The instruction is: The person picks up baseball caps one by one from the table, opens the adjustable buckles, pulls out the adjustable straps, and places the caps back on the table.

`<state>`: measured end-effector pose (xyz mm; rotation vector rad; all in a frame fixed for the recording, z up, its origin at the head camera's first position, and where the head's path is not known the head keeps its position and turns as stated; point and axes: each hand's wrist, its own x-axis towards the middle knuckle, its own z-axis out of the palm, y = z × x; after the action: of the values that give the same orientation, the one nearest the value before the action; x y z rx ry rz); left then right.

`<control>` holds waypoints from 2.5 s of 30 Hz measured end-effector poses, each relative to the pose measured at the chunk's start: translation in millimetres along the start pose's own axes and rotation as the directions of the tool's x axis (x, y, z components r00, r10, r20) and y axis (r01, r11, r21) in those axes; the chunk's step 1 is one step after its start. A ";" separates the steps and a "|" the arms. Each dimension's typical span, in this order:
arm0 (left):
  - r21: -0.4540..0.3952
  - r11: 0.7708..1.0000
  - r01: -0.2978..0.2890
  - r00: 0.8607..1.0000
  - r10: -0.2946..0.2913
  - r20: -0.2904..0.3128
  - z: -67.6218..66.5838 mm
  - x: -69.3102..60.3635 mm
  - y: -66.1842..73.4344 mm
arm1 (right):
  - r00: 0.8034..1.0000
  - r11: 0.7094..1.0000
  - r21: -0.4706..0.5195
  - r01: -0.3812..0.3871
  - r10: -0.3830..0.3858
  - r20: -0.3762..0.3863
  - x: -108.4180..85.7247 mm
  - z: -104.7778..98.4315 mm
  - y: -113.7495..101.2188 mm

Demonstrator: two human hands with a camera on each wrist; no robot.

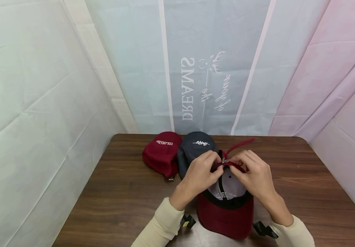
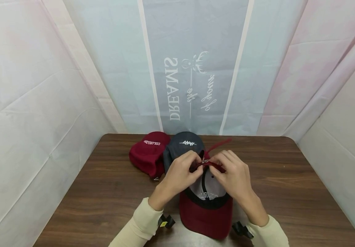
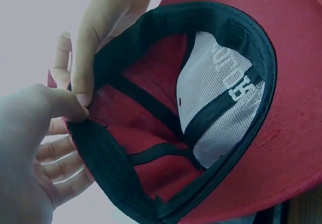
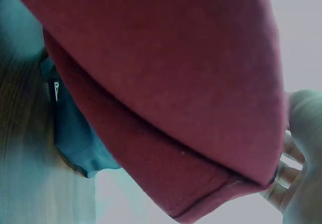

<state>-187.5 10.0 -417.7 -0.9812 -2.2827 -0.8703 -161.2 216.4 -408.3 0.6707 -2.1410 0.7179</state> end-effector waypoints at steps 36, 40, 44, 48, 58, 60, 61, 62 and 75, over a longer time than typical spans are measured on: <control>0.112 0.984 -0.138 0.982 0.151 -0.112 -18.5 -1.6 3.4 | 0.983 0.973 -0.146 0.178 -0.171 0.061 5.2 6.9 -13.1; 0.100 0.984 -0.145 0.980 0.156 -0.119 -18.2 -2.2 2.1 | 0.982 0.972 -0.136 0.190 -0.186 0.045 5.5 8.0 -13.3; 0.101 0.983 -0.157 0.978 0.169 -0.125 -18.6 -2.5 1.3 | 0.979 0.969 -0.134 0.205 -0.205 0.018 6.1 9.0 -14.2; 0.094 0.983 -0.158 0.977 0.169 -0.130 -18.9 -3.1 0.4 | 0.979 0.970 -0.130 0.205 -0.204 0.018 5.8 9.1 -14.1; 0.080 0.985 -0.155 0.976 0.165 -0.143 -20.2 -4.5 0.0 | 0.981 0.973 -0.121 0.196 -0.192 0.039 4.3 9.1 -14.1; 0.076 0.985 -0.154 0.976 0.164 -0.145 -20.2 -4.6 0.1 | 0.981 0.973 -0.124 0.193 -0.190 0.040 4.3 8.9 -14.6; 0.075 0.985 -0.153 0.976 0.163 -0.146 -20.3 -4.6 0.2 | 0.982 0.973 -0.127 0.191 -0.187 0.041 4.2 8.7 -15.1; 0.075 0.985 -0.154 0.975 0.163 -0.148 -20.5 -4.4 0.5 | 0.981 0.973 -0.128 0.192 -0.189 0.032 4.4 9.0 -15.5; 0.061 0.987 -0.150 0.974 0.158 -0.161 -19.9 -6.3 -1.5 | 0.985 0.978 -0.121 0.169 -0.165 0.044 1.9 9.9 -15.0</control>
<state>-181.0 -7.9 -409.1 -1.0100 -2.0495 -0.7963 -157.3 198.8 -408.1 0.7894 -2.1105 0.4811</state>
